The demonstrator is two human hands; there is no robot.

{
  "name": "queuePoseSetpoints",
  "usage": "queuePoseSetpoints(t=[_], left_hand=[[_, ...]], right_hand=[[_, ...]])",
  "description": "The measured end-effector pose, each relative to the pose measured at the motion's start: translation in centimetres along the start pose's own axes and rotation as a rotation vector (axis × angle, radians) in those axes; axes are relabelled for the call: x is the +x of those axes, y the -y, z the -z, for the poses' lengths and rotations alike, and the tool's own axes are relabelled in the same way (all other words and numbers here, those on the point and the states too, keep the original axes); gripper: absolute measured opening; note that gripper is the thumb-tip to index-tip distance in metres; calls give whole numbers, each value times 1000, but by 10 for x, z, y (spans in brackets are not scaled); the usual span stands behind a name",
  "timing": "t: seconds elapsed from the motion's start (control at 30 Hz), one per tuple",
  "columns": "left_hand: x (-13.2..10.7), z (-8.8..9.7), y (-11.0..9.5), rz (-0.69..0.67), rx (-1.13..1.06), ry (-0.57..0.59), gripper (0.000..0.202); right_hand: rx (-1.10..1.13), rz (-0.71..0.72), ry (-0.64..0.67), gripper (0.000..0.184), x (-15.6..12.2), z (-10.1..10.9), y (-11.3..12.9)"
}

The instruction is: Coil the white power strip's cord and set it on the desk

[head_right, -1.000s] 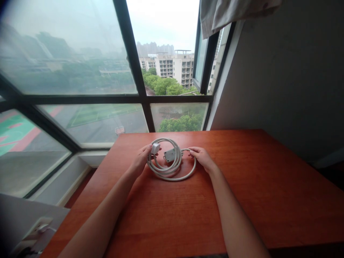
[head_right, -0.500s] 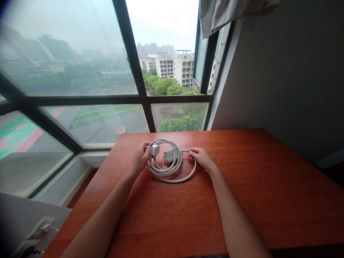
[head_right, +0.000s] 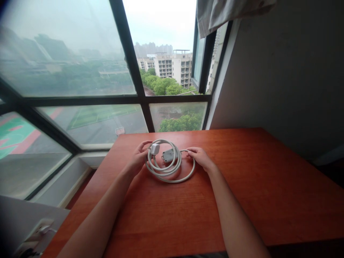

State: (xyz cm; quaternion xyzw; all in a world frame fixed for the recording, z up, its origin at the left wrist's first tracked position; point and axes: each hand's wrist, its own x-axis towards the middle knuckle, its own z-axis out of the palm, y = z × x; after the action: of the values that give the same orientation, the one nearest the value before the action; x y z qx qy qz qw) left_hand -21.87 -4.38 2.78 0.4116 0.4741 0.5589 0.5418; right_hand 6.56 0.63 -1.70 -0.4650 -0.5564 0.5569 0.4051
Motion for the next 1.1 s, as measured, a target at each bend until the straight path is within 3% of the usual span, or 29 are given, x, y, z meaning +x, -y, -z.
queuePoseSetpoints(t=[0.23, 0.37, 0.47, 0.63, 0.77, 0.87, 1.1], left_hand=[[2, 1, 8, -69, 158, -2, 36], [-1, 1, 5, -105, 326, 98, 48], [-1, 1, 6, -223, 462, 118, 56], [5, 8, 10, -395, 721, 117, 42], [5, 13, 2, -690, 1132, 135, 42], [-3, 4, -7, -871, 1291, 159, 39], [-20, -19, -9, -918, 1273, 163, 44]], right_hand=[[19, 1, -5, 33, 1, -1, -1], [26, -4, 5, 31, 1, -1, -1], [21, -7, 9, 31, 1, -1, 0], [37, -30, 15, 31, 0, -2, 2], [78, -45, 21, 30, 1, -1, 2], [92, -39, 25, 30, 2, -2, 2], [128, -11, 3, 30, 3, -5, 0]])
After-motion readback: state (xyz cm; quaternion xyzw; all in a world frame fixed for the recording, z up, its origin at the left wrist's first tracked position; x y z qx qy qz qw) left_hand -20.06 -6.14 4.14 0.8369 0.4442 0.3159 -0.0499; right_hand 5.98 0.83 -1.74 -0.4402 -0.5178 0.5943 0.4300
